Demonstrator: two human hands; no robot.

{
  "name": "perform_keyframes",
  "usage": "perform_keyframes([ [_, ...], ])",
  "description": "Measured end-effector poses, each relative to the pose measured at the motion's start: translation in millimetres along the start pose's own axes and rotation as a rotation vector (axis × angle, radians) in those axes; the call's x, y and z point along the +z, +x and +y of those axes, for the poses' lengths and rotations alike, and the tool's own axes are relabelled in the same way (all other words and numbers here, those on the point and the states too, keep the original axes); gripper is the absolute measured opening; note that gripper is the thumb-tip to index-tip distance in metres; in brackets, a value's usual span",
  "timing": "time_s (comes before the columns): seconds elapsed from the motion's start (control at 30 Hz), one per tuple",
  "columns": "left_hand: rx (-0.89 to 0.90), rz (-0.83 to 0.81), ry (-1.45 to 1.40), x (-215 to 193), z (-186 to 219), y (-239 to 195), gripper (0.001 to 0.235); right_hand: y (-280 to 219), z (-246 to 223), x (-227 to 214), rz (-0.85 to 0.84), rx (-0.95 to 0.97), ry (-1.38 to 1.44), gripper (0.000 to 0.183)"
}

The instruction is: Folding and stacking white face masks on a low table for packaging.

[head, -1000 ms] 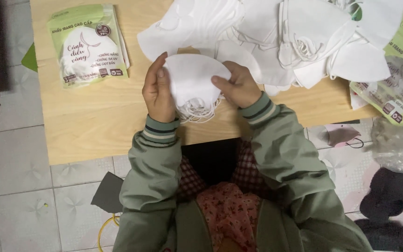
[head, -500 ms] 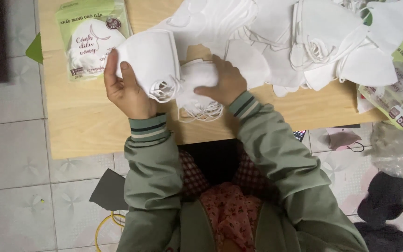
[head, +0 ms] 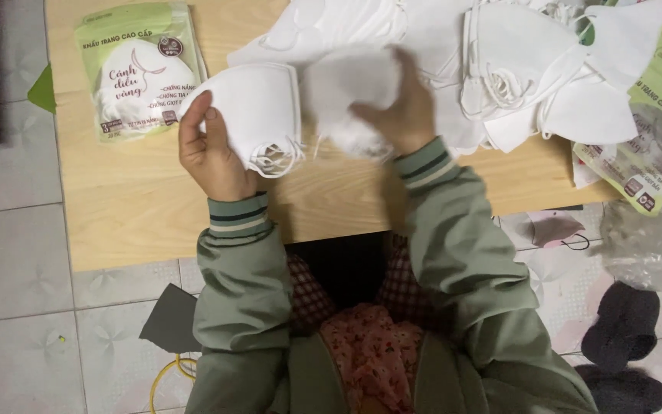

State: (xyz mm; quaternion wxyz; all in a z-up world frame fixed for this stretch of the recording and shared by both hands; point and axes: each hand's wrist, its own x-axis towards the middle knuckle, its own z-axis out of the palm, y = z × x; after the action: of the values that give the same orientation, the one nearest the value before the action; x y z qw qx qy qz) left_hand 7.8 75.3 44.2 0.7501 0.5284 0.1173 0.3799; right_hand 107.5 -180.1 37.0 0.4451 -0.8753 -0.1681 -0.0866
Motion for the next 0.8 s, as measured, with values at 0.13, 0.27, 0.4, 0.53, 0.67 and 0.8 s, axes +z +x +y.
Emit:
perform_keyframes([
  [0.13,-0.037,-0.093,0.023,12,-12,-10,0.021,6,27,-14,0.129,0.049,-0.216,0.107],
  [0.27,-0.108,-0.236,0.161,22,-18,-22,0.031,5,26,-13,0.124,0.105,-0.449,0.096],
  [0.4,-0.155,-0.226,0.298,26,-21,-27,0.022,-1,18,-14,0.208,0.012,-0.681,0.082],
  [0.53,-0.169,-0.232,0.279,27,-21,-29,0.020,-1,19,-10,0.221,-0.068,-0.787,0.083],
  [0.67,-0.172,-0.222,0.289,27,-21,-29,0.020,1,12,-11,0.273,-0.063,-0.780,0.060],
  [0.8,-0.162,-0.236,0.307,28,-20,-30,0.021,7,25,-7,0.345,-0.016,-0.676,0.051],
])
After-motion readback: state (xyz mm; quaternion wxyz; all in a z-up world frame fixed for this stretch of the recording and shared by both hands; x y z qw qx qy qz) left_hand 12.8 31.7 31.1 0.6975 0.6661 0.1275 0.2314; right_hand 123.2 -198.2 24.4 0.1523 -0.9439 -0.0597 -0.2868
